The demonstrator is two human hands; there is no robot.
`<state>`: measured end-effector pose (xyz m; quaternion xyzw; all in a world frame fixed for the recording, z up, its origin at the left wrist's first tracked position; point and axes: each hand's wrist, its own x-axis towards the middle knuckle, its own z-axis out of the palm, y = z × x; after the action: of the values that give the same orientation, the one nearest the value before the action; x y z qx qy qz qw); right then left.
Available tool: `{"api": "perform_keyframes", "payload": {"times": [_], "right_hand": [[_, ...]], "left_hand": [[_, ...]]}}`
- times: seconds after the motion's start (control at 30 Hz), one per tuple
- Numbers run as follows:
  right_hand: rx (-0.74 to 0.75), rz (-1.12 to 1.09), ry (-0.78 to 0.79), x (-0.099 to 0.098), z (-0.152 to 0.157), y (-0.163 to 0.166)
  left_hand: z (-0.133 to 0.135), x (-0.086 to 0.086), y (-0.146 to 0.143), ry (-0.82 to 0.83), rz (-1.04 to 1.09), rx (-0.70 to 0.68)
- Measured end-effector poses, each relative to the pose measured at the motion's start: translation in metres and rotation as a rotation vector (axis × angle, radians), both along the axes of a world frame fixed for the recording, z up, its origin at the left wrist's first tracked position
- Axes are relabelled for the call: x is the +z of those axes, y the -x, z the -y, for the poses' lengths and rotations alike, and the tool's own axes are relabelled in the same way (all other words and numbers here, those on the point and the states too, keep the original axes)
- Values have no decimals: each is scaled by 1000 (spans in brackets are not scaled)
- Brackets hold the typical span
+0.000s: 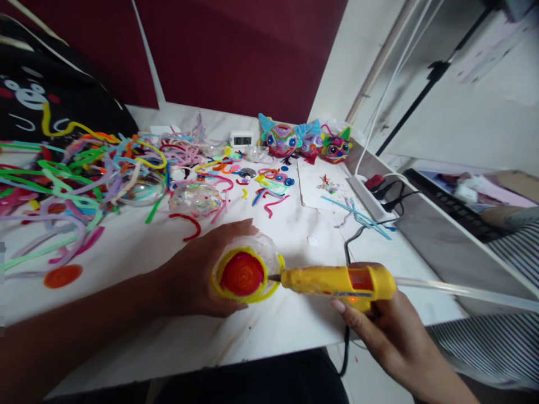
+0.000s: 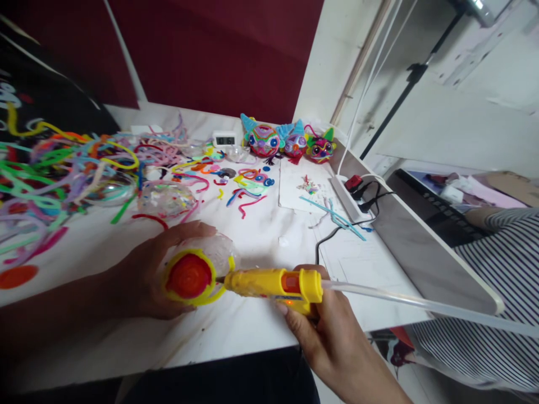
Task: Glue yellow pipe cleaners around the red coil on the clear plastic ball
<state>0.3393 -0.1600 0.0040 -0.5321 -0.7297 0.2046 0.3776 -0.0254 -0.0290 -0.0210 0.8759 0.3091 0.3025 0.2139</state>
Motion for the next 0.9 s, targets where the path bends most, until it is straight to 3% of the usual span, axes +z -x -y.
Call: {"api": "perform_keyframes", "payload": {"times": [0.4, 0.67, 0.9], "right_hand": [[-28, 31, -22, 3, -11, 3], [-12, -61, -50, 8, -21, 16], [-40, -53, -14, 4, -29, 22]], "left_hand": [[3, 2, -1, 61, -52, 29], [5, 2, 0, 71, -47, 39], [5, -1, 0, 20, -33, 33]]}}
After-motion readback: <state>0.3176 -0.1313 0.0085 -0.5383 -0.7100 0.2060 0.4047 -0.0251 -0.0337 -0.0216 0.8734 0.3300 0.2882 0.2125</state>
